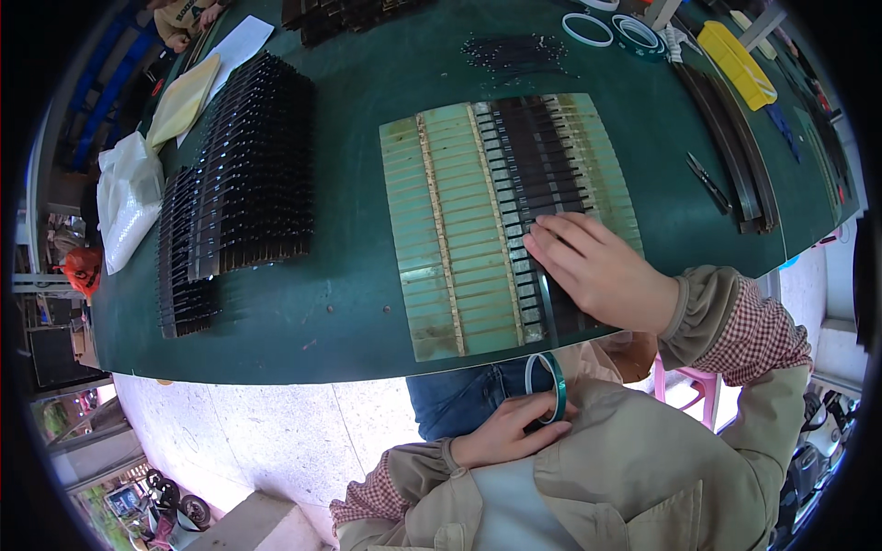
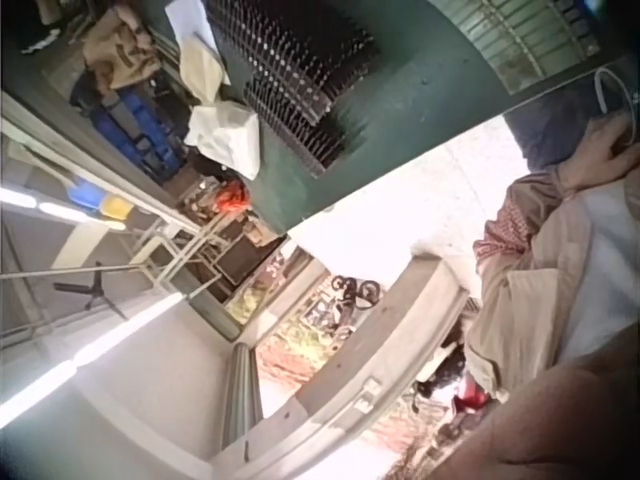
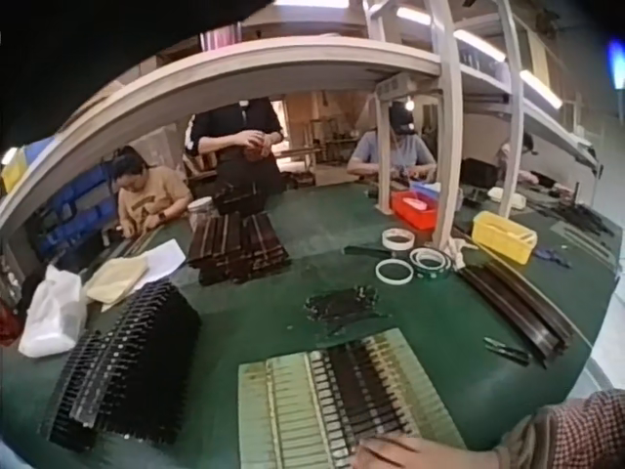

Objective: Inserting electronic components into a sequence of slots on an assembly jig.

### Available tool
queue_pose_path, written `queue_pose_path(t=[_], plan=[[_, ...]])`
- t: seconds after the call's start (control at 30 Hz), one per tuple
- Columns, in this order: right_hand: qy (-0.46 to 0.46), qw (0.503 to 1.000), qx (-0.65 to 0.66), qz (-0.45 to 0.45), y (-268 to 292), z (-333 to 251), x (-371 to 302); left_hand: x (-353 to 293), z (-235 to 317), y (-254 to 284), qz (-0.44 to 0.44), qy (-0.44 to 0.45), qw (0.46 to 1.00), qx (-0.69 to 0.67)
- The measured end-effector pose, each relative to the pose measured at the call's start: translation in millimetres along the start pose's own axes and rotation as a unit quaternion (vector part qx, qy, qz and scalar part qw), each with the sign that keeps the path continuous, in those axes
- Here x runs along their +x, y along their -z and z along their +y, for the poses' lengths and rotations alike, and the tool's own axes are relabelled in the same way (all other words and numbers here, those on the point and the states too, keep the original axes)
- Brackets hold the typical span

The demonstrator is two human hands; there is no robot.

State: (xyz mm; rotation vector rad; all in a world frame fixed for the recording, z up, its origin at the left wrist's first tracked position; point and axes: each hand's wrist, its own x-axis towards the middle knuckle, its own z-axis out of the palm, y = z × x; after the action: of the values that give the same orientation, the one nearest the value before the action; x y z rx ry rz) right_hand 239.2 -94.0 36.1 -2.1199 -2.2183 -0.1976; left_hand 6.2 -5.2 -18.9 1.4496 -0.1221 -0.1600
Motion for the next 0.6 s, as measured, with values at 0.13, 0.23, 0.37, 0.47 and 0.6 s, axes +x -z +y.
queue_pose_path(t=[0.13, 0.23, 0.37, 0.47, 0.6], plan=[[-0.042, 0.992, 0.103, 0.057, 9.3, 20.2, -4.9, -0.7, -1.9, -1.5, 0.003, 0.013, 1.000, -0.008], [-0.008, 0.999, 0.035, 0.021, 0.2, -2.5, -6.1, 0.6, -1.7, -1.2, 0.002, 0.016, 1.000, -0.011], [-0.018, 0.996, 0.087, 0.011, 4.0, 2.9, -10.0, 0.0, -1.8, -1.6, 0.004, 0.006, 1.000, -0.004], [-0.011, 0.993, 0.118, 0.009, 9.7, 2.8, -6.5, -2.1, -3.2, -3.1, 0.007, 0.011, 1.000, 0.003], [0.008, 0.997, 0.078, 0.000, 7.6, -4.7, -8.4, 1.9, 0.5, -0.6, 0.019, 0.025, 0.999, 0.004]])
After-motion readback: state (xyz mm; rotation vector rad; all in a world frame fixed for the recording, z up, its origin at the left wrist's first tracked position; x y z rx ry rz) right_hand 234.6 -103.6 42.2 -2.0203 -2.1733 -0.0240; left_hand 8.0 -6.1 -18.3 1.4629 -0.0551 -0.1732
